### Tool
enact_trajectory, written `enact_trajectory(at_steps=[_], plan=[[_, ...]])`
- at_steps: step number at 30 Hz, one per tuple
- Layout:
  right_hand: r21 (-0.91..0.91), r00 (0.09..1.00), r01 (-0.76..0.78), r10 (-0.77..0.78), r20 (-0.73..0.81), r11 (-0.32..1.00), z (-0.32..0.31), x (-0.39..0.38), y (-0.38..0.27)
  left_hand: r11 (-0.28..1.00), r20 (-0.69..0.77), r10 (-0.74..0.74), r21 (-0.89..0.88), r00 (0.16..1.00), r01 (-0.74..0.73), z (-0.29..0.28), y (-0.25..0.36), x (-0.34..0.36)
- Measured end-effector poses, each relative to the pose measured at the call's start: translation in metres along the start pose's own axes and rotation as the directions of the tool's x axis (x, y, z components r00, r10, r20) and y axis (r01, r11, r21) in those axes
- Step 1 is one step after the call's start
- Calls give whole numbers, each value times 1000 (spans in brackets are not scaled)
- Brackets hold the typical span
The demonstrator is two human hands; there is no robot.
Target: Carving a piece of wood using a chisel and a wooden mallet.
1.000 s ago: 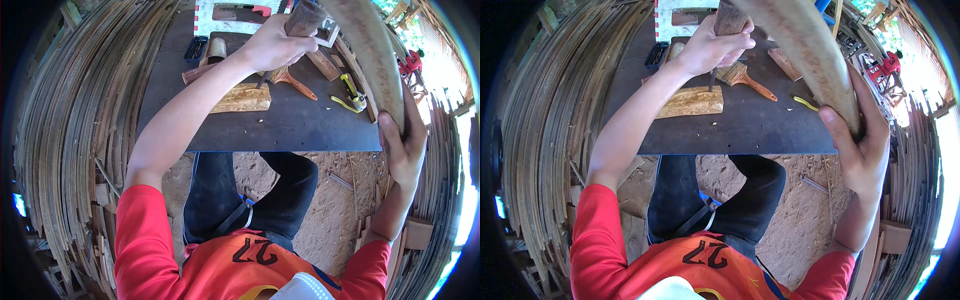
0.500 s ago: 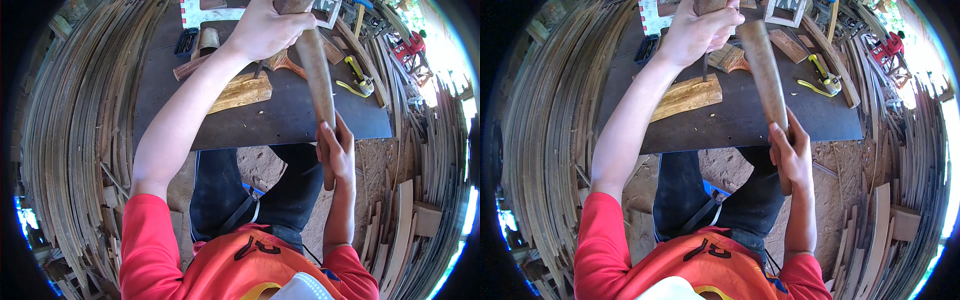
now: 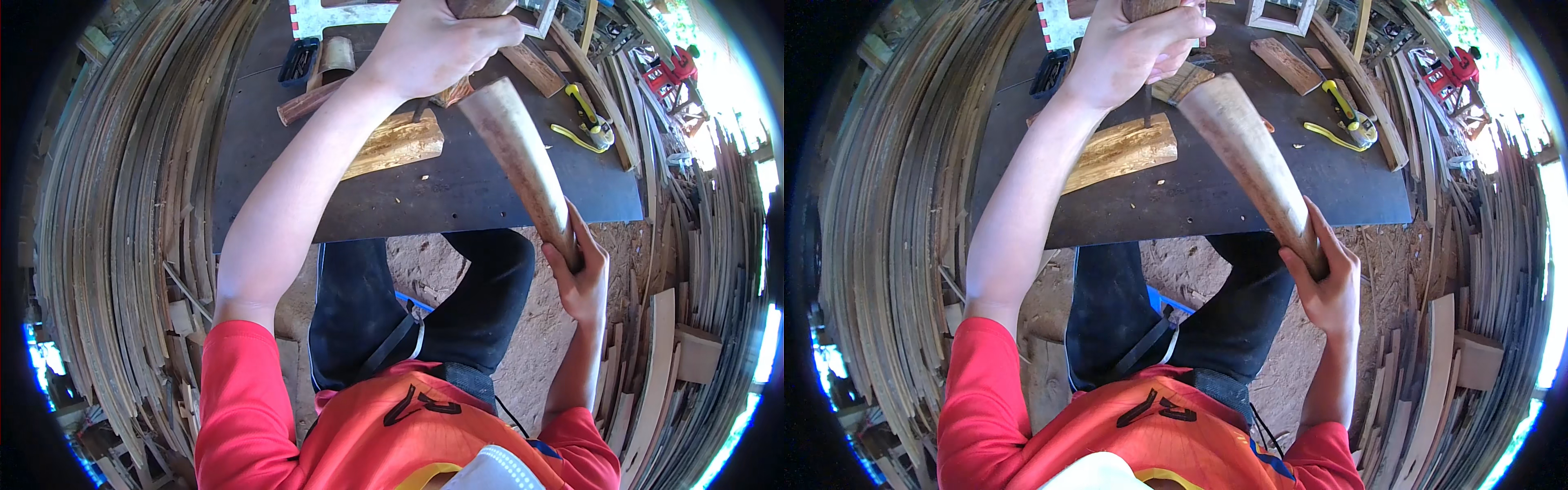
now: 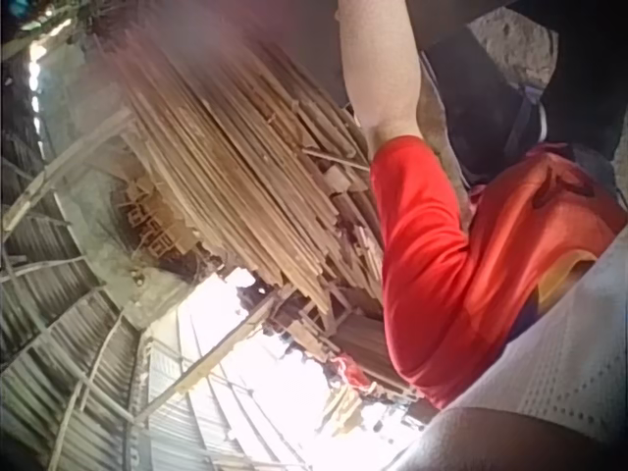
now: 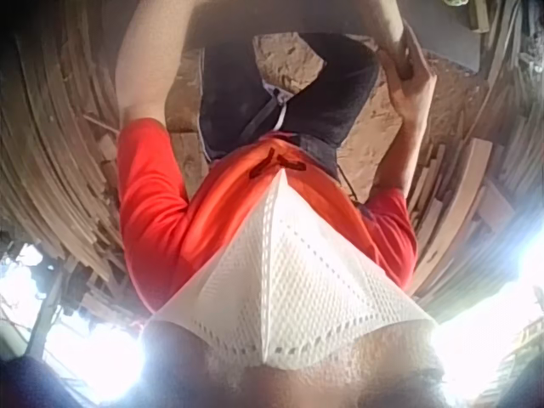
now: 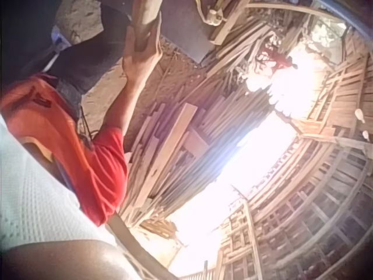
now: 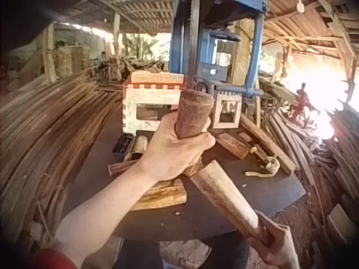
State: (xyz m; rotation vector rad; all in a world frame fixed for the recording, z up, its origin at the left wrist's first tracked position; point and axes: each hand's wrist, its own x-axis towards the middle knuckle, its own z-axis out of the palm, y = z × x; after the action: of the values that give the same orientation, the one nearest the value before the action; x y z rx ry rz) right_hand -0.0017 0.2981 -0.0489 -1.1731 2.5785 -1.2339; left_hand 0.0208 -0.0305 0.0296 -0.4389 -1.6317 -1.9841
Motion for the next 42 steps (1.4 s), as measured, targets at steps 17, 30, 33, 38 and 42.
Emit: enact_trajectory(at_steps=[17,30,33,38,42], plan=[[-112,992,65,-53,113,992,-77,58,26,998,12,18,55,1000,-18,1,5,0],[-187,883,400,-432,-184,897,-105,67,-77,981,35,1,195,999,-8,-2,7,-5],[-375,878,366,-450,-165,852,-126,69,-100,974,37,6,227,999,-14,-9,13,-4],[-116,914,215,-241,-325,970,-120,74,-118,999,80,22,21,997,-24,-11,-3,0],[-105,923,382,-384,1,918,-88,86,-113,999,-22,-21,26,1000,22,-15,3,-6]])
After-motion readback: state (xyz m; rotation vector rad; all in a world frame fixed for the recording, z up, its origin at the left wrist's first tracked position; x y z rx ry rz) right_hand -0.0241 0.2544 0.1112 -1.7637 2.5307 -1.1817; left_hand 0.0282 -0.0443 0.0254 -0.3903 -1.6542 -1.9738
